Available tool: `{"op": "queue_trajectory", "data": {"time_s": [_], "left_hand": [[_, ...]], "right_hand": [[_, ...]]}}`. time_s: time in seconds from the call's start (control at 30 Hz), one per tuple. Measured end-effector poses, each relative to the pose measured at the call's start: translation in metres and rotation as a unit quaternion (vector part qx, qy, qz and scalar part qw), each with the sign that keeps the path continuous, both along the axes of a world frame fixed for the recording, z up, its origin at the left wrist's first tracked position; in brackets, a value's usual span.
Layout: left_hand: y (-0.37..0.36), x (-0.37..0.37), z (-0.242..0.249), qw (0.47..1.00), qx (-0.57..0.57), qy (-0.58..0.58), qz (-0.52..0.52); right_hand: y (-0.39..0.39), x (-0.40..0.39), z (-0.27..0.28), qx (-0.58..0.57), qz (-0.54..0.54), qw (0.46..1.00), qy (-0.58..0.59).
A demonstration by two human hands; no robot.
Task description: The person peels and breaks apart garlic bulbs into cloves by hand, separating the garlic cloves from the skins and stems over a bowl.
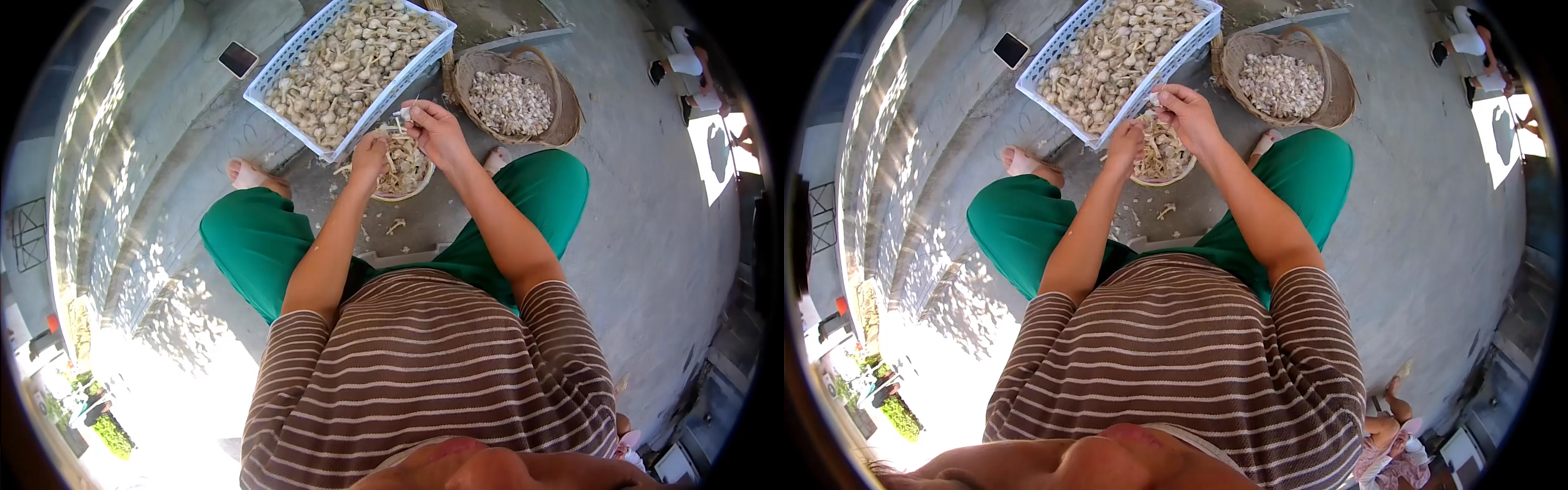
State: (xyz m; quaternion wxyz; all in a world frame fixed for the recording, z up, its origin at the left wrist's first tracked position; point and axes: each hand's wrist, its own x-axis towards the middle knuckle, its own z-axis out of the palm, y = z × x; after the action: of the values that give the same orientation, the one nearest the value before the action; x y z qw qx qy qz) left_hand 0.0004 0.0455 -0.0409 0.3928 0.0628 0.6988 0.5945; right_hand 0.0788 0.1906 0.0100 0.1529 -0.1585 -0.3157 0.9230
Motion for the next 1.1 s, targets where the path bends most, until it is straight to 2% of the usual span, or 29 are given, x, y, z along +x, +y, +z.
{"op": "queue_trajectory", "data": {"time_s": [0.07,0.1,0.13,0.17,0.2,0.23,0.3,0.33,0.43,0.5,0.6,0.73,0.8,0.83,0.9,1.03,1.1], "left_hand": [[-0.003,-0.001,0.019,0.983,0.145,-0.116,0.01],[-0.004,0.002,0.032,0.982,0.144,-0.117,0.016],[0.0,0.008,0.047,0.976,0.185,-0.113,0.032],[0.003,0.013,0.061,0.967,0.225,-0.109,0.046],[0.007,0.016,0.071,0.972,0.215,-0.072,0.056],[0.007,0.015,0.074,0.972,0.214,-0.073,0.058],[0.007,0.014,0.075,0.976,0.212,-0.019,0.041],[0.007,0.013,0.071,0.976,0.211,-0.021,0.042],[0.003,0.011,0.06,0.96,0.267,-0.065,0.051],[0.003,0.011,0.057,0.94,0.316,-0.107,0.068],[0.003,0.011,0.06,0.934,0.303,-0.156,0.106],[0.0,0.003,0.055,0.928,0.313,-0.162,0.12],[-0.001,0.002,0.054,0.925,0.321,-0.164,0.122],[-0.001,0.001,0.052,0.925,0.321,-0.164,0.122],[0.0,0.002,0.05,0.926,0.316,-0.162,0.129],[0.002,0.003,0.054,0.929,0.292,-0.176,0.143],[0.003,0.004,0.057,0.931,0.291,-0.166,0.145]], "right_hand": [[-0.003,0.0,-0.001,0.029,0.001,0.999,-0.02],[-0.006,0.0,-0.001,0.058,-0.003,0.998,-0.038],[-0.008,-0.001,-0.002,0.056,0.002,0.998,-0.039],[-0.01,-0.001,-0.003,0.106,0.0,0.994,-0.031],[-0.012,-0.001,-0.001,0.156,-0.003,0.988,-0.022],[-0.016,-0.001,0.0,0.155,-0.001,0.988,-0.024],[-0.021,-0.003,0.002,0.315,-0.046,0.947,-0.044],[-0.021,-0.003,0.001,0.315,-0.045,0.947,-0.046],[-0.023,-0.004,0.003,0.303,-0.03,0.951,-0.055],[-0.026,-0.005,0.006,0.246,-0.037,0.968,-0.042],[-0.026,-0.004,-0.003,0.178,-0.016,0.983,-0.051],[-0.015,-0.002,-0.016,0.172,0.035,0.978,-0.116],[-0.012,-0.004,-0.018,0.1,0.041,0.987,-0.121],[-0.012,-0.006,-0.015,0.1,0.041,0.987,-0.122],[-0.013,-0.008,-0.007,-0.054,0.04,0.994,-0.085],[-0.013,-0.007,-0.011,-0.081,0.067,0.994,-0.04],[-0.013,-0.007,-0.012,-0.052,0.053,0.996,-0.042]]}}
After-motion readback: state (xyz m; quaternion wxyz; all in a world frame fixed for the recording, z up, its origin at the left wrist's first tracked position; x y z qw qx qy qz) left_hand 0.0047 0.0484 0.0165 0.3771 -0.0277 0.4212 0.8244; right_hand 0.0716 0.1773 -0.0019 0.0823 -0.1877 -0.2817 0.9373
